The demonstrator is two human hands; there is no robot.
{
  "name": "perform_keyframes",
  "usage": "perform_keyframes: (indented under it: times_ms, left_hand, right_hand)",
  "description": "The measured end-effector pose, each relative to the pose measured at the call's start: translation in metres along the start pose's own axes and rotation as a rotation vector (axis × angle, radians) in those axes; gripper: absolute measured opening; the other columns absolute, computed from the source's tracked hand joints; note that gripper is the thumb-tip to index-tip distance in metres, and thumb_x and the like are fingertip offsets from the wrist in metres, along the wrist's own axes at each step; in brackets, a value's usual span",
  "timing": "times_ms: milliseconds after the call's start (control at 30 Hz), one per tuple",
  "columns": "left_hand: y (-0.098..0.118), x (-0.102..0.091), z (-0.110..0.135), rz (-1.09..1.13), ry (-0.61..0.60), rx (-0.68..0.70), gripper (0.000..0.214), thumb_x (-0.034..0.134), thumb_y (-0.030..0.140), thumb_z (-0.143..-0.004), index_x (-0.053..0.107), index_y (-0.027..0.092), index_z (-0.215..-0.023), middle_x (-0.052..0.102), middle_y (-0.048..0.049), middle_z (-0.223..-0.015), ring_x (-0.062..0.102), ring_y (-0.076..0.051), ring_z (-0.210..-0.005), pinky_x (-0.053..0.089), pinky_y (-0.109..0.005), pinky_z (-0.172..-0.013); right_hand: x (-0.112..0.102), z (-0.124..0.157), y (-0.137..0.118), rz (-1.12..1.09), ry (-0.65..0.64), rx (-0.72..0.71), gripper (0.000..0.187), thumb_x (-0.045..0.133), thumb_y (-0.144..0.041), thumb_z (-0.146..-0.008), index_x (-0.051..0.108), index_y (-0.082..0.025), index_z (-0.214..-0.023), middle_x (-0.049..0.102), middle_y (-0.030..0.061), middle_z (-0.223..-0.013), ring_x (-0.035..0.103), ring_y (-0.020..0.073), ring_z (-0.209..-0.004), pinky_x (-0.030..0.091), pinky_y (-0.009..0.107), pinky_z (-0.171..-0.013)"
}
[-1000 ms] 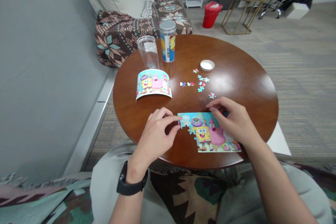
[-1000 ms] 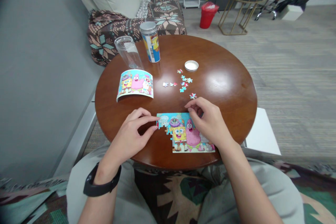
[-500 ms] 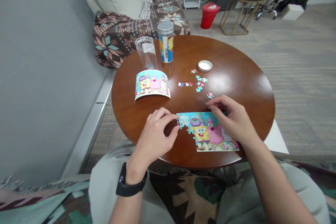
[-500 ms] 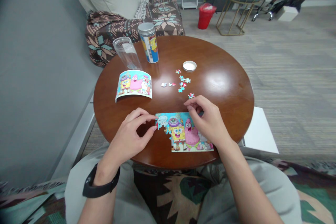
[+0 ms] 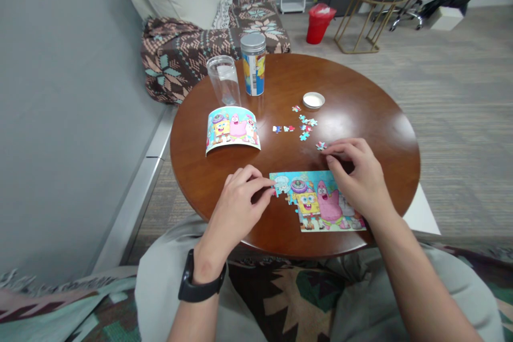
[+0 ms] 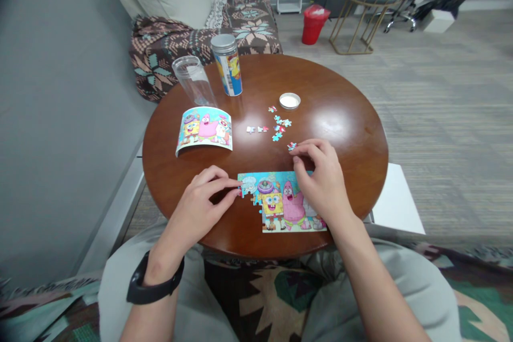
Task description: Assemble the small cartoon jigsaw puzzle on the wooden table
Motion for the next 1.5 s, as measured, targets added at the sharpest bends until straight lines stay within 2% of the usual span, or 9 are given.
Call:
perform_keyframes:
  times_ms: [133,367,667,933,1033,1167,1267,1367,1500]
  left_hand:
    - [0.000,0.001,0.001,-0.005,-0.004,-0.015,0.013,0.060,0.024,-0.091,0.072,0.023,-0.096,0.062,-0.0026,-0.094,0.059,-0.018,-0.090,0.045,-0.036,-0.085]
    - [0.000,0.003,0.002,-0.024,-0.014,-0.009,0.016,0.062,0.028,-0.091,0.070,0.023,-0.103,0.062,-0.0028,-0.097,0.059,-0.019,-0.093,0.044,-0.036,-0.086]
    - [0.001,0.002,0.002,-0.027,0.016,0.000,0.012,0.062,0.026,-0.091,0.072,0.023,-0.096,0.060,-0.0026,-0.093,0.059,-0.018,-0.089,0.044,-0.035,-0.083]
    - [0.002,0.002,0.002,-0.049,0.000,0.026,0.015,0.056,0.026,-0.094,0.069,0.023,-0.100,0.062,-0.0027,-0.094,0.059,-0.018,-0.090,0.043,-0.034,-0.082]
    - [0.003,0.003,0.003,-0.057,-0.004,0.031,0.016,0.053,0.023,-0.095,0.069,0.023,-0.098,0.062,-0.0026,-0.092,0.059,-0.017,-0.088,0.042,-0.034,-0.081]
    - [0.001,0.000,0.002,-0.070,-0.006,-0.031,0.018,0.056,0.022,-0.091,0.063,0.022,-0.108,0.061,-0.0007,-0.088,0.060,-0.017,-0.084,0.045,-0.033,-0.078]
    - [0.003,-0.004,-0.008,-0.102,-0.053,-0.067,0.018,0.056,0.024,-0.091,0.060,0.021,-0.108,0.062,-0.0006,-0.088,0.061,-0.017,-0.082,0.048,-0.033,-0.076]
    - [0.014,-0.005,-0.031,-0.196,-0.106,-0.016,0.017,0.053,0.025,-0.092,0.060,0.020,-0.106,0.065,-0.0039,-0.094,0.063,-0.020,-0.088,0.050,-0.036,-0.079]
    - [0.028,0.000,-0.065,-0.297,0.001,0.085,0.025,0.042,0.019,-0.096,0.058,0.015,-0.115,0.065,-0.0123,-0.119,0.060,-0.025,-0.114,0.047,-0.043,-0.101]
  right_hand:
    - [0.004,0.001,0.002,0.039,-0.018,-0.014,0.014,0.055,-0.024,-0.086,0.068,-0.024,-0.091,0.064,0.0098,-0.114,0.059,0.0289,-0.110,0.046,0.049,-0.097]
    - [0.008,0.000,0.001,0.034,-0.085,-0.031,0.014,0.054,-0.024,-0.087,0.067,-0.024,-0.092,0.068,0.0085,-0.114,0.060,0.0288,-0.110,0.044,0.050,-0.097]
    - [0.010,0.001,-0.001,0.019,-0.123,-0.046,0.017,0.053,-0.024,-0.088,0.068,-0.025,-0.095,0.068,0.0084,-0.115,0.060,0.0290,-0.112,0.044,0.052,-0.100]
    - [0.005,0.002,0.003,0.040,0.015,0.006,0.022,0.056,-0.026,-0.087,0.068,-0.021,-0.105,0.060,0.0132,-0.117,0.060,0.0286,-0.113,0.049,0.049,-0.099]
    - [0.007,0.002,0.001,0.046,0.012,-0.013,0.026,0.053,-0.024,-0.088,0.068,-0.020,-0.109,0.061,0.0142,-0.120,0.060,0.0287,-0.114,0.048,0.050,-0.102]
    - [0.013,0.003,0.001,0.025,-0.009,-0.043,0.030,0.051,-0.023,-0.088,0.066,-0.020,-0.114,0.064,0.0145,-0.123,0.059,0.0300,-0.119,0.046,0.055,-0.106]
    - [0.016,0.004,0.002,0.020,-0.018,-0.061,0.027,0.050,-0.023,-0.088,0.069,-0.021,-0.108,0.064,0.0136,-0.126,0.058,0.0308,-0.123,0.044,0.058,-0.107]
    - [0.019,0.005,0.002,0.029,-0.022,-0.070,0.026,0.050,-0.023,-0.089,0.071,-0.023,-0.104,0.065,0.0121,-0.127,0.057,0.0312,-0.125,0.043,0.060,-0.107]
    - [0.021,0.006,0.002,0.052,-0.027,-0.085,0.030,0.048,-0.022,-0.089,0.072,-0.022,-0.108,0.065,0.0123,-0.129,0.056,0.0315,-0.127,0.042,0.062,-0.108]
Point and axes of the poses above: each hand's wrist, its own z-axis away from the middle knuckle, its own x-axis out of the palm, y = z × x, the point moved 7 cm from there along -z, towards the middle knuckle
